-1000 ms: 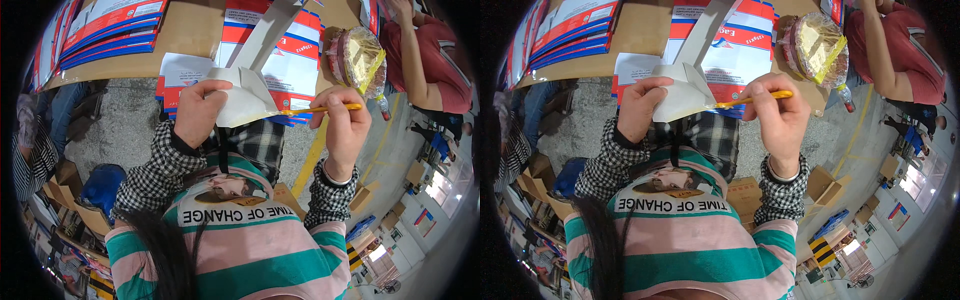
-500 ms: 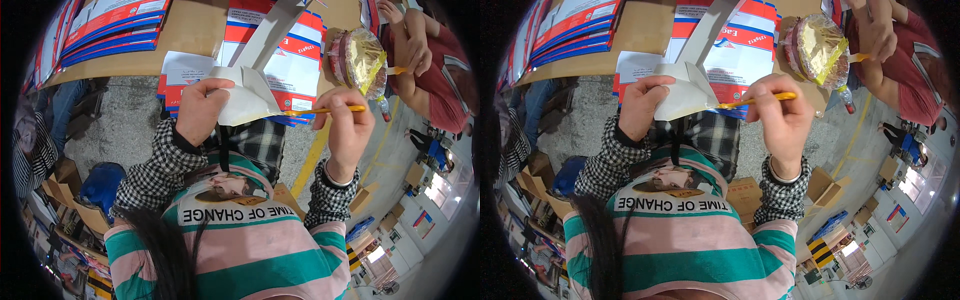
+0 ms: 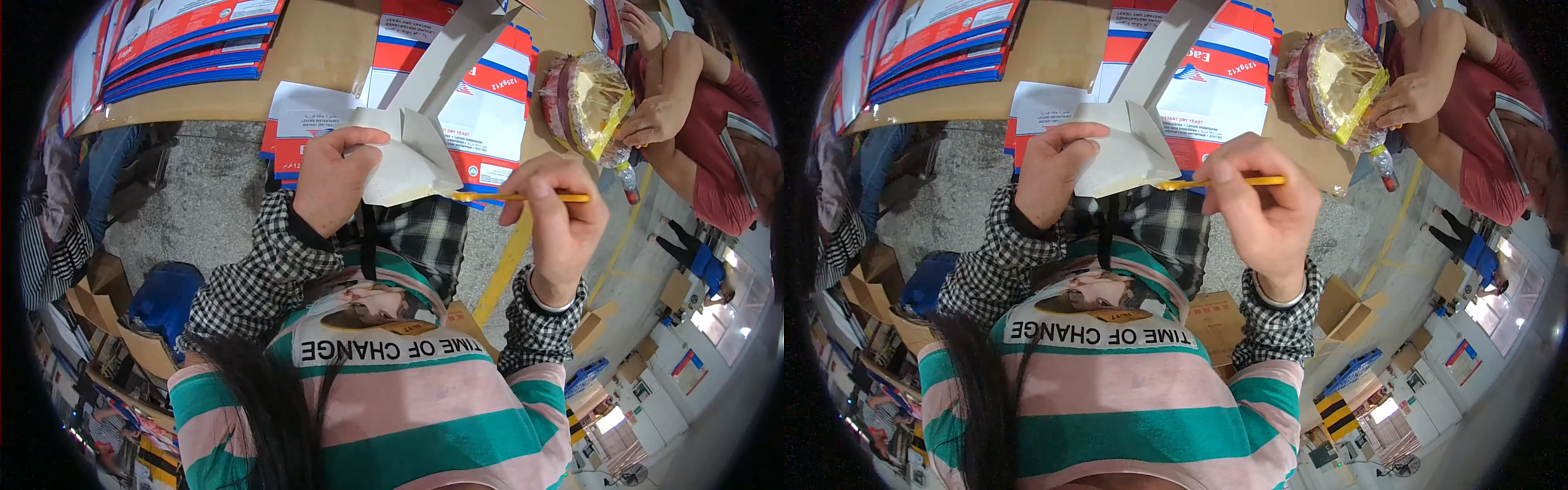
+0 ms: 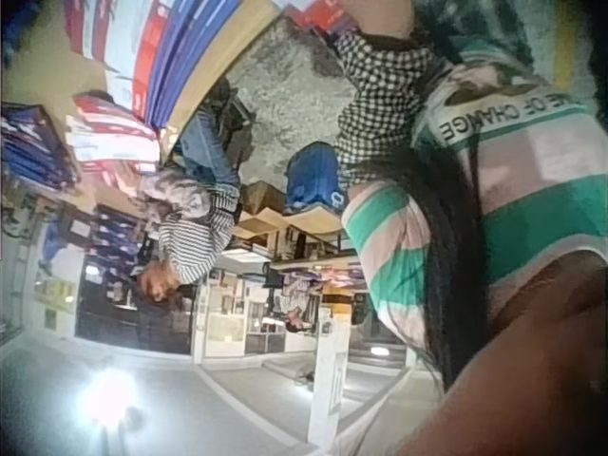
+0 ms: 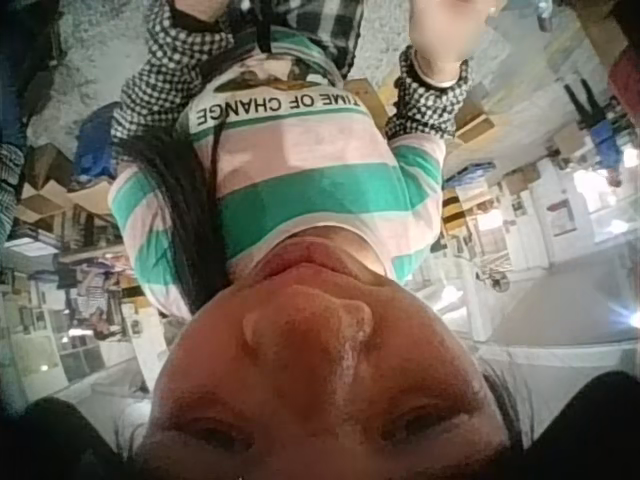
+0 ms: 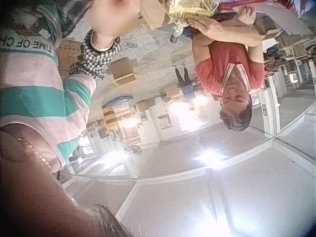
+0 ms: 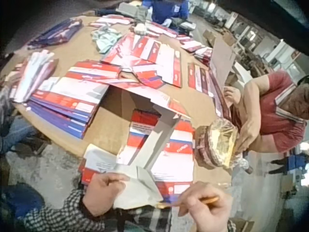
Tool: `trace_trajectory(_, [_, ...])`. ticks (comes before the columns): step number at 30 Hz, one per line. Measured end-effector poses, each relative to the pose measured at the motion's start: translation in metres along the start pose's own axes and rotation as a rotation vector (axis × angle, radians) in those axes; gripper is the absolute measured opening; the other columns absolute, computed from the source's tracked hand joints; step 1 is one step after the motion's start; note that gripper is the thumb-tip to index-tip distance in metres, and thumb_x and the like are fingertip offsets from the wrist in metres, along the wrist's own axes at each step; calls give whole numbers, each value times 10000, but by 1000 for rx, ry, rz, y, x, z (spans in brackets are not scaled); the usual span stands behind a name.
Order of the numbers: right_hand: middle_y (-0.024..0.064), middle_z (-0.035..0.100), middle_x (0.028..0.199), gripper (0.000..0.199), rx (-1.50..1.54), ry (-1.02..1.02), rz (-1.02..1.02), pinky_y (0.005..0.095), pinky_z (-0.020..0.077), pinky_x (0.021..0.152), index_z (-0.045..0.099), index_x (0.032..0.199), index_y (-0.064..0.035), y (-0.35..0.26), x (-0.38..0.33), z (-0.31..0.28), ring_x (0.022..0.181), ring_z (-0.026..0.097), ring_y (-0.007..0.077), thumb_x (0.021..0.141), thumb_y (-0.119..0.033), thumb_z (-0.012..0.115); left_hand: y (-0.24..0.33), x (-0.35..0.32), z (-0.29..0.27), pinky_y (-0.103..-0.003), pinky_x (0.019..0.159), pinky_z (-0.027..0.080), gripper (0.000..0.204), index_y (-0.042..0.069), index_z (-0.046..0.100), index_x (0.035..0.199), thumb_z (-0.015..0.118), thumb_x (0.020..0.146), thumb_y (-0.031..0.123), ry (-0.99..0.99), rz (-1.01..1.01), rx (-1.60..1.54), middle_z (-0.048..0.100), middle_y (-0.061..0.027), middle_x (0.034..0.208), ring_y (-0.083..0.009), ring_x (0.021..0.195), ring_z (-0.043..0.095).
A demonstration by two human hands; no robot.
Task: The person assembles flat-packed cardboard boxes at a table. They apply glue to the box flaps using a small brush, fold the flaps, and press them together to form the box. The person handles multiple boxes one at a time, stacking the finished ones.
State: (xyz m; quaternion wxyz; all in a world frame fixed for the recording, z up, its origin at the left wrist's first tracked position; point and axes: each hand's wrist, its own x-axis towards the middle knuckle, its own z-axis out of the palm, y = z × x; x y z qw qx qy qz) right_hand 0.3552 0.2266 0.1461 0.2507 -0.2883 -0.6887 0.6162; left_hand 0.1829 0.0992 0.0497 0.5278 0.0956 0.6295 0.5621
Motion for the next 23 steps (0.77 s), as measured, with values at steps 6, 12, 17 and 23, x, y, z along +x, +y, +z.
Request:
trace_trajectory(6, [134,622,820,36,-48,-24,-19,233,448,532,552,841,39,-3,-1,3,593,554,113,866,20,534,-2,3,0,-228,659,471,251,-73,655,964,524,774,23,4,19,34,643,-101,864,-113,732,581])
trace_trajectory(12, [147,625,772,33,-110,-67,-91,268,460,555,561,815,38,-4,-2,9,595,574,151,843,31,543,-1,3,4,-225,639,466,259,-78,654,960,517,763,20,15,-2,1,641,-95,847,-110,709,576])
trace_trajectory(17, [206,620,825,97,-147,-5,-115,267,473,545,541,836,39,-12,-4,14,586,575,177,874,-47,519,-2,5,3,-225,616,461,262,-83,650,956,507,758,12,5,32,51,639,-94,838,-107,694,569])
trace_trajectory(23, [103,632,730,30,-65,-51,-62,334,483,638,608,830,4,-16,-7,12,686,611,255,812,11,585,3,3,3,-227,628,460,265,-78,652,960,506,760,18,-5,23,51,638,-94,831,-107,701,566])
